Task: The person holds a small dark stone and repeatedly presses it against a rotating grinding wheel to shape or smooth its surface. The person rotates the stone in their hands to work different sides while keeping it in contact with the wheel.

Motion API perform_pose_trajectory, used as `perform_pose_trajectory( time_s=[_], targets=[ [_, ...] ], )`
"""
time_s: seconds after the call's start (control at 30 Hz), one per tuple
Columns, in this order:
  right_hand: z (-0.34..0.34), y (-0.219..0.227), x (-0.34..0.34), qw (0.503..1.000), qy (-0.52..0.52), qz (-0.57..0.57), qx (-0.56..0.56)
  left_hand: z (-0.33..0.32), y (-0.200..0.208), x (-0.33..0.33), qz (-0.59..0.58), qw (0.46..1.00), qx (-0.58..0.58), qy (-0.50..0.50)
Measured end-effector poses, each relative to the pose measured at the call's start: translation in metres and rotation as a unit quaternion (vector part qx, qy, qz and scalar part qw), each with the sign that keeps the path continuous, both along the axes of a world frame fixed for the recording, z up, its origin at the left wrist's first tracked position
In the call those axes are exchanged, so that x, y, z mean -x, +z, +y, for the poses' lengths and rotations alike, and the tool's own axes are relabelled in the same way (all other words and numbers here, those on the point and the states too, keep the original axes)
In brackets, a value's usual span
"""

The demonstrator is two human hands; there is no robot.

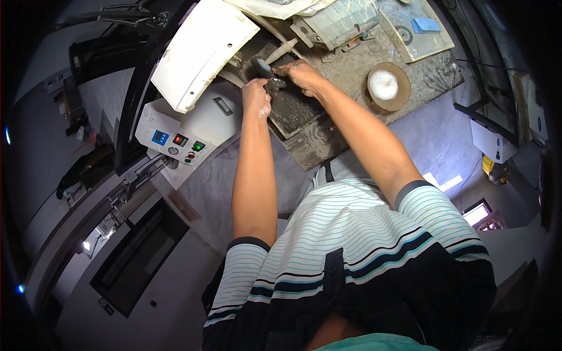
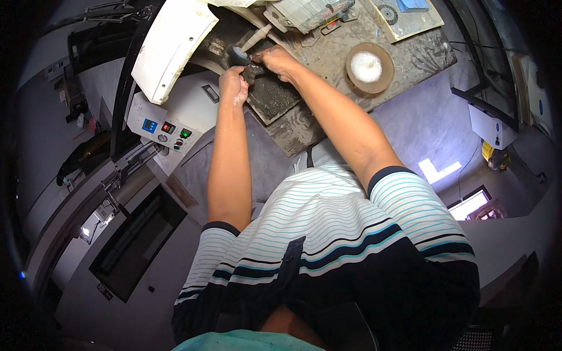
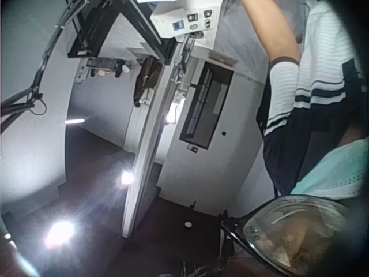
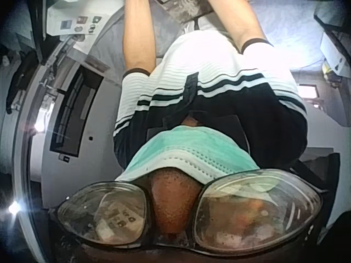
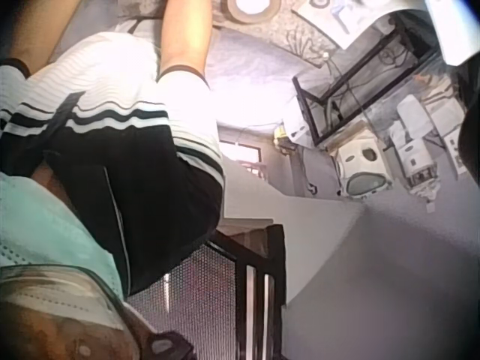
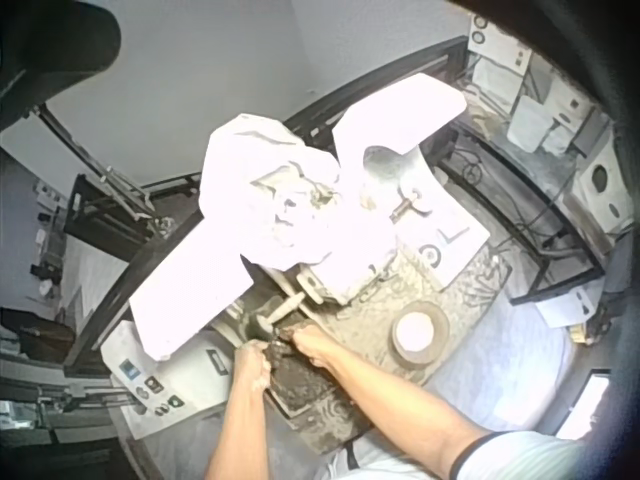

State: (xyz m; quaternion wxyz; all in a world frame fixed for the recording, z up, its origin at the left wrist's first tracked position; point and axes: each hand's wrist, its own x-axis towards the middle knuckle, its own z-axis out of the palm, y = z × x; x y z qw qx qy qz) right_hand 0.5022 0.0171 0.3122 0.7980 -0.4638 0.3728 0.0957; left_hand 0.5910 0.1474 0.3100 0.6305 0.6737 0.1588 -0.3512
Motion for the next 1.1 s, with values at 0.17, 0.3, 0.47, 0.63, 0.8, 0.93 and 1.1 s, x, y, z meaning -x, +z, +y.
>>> perform_pose_trajectory(
  time_s=[0.17,0.3,0.47,0.63,0.8,0.93,1.1],
  targets=[
    [0.000,-0.040,0.001,0.998,-0.055,-0.016,0.024,-0.014,0.010,0.002,-0.003,0.996,-0.015,-0.083],
    [0.011,-0.044,0.011,0.993,-0.060,-0.054,0.083,-0.002,0.012,0.016,-0.034,0.995,-0.027,-0.092],
    [0.014,-0.039,0.020,0.991,-0.071,-0.080,0.083,-0.006,0.023,0.032,-0.151,0.976,-0.084,-0.133],
    [0.009,-0.029,0.001,0.991,-0.046,-0.046,0.118,-0.010,0.016,0.010,-0.124,0.980,-0.086,-0.127],
    [0.009,-0.017,-0.004,0.993,-0.032,-0.043,0.104,-0.005,0.013,-0.001,-0.126,0.982,-0.058,-0.128],
    [0.016,-0.028,0.007,0.990,-0.066,-0.091,0.090,-0.002,0.023,0.020,-0.204,0.961,-0.070,-0.173],
    [0.021,-0.032,0.017,0.990,-0.060,-0.087,0.098,0.001,0.028,0.031,-0.272,0.921,-0.162,-0.226]
  ],
)
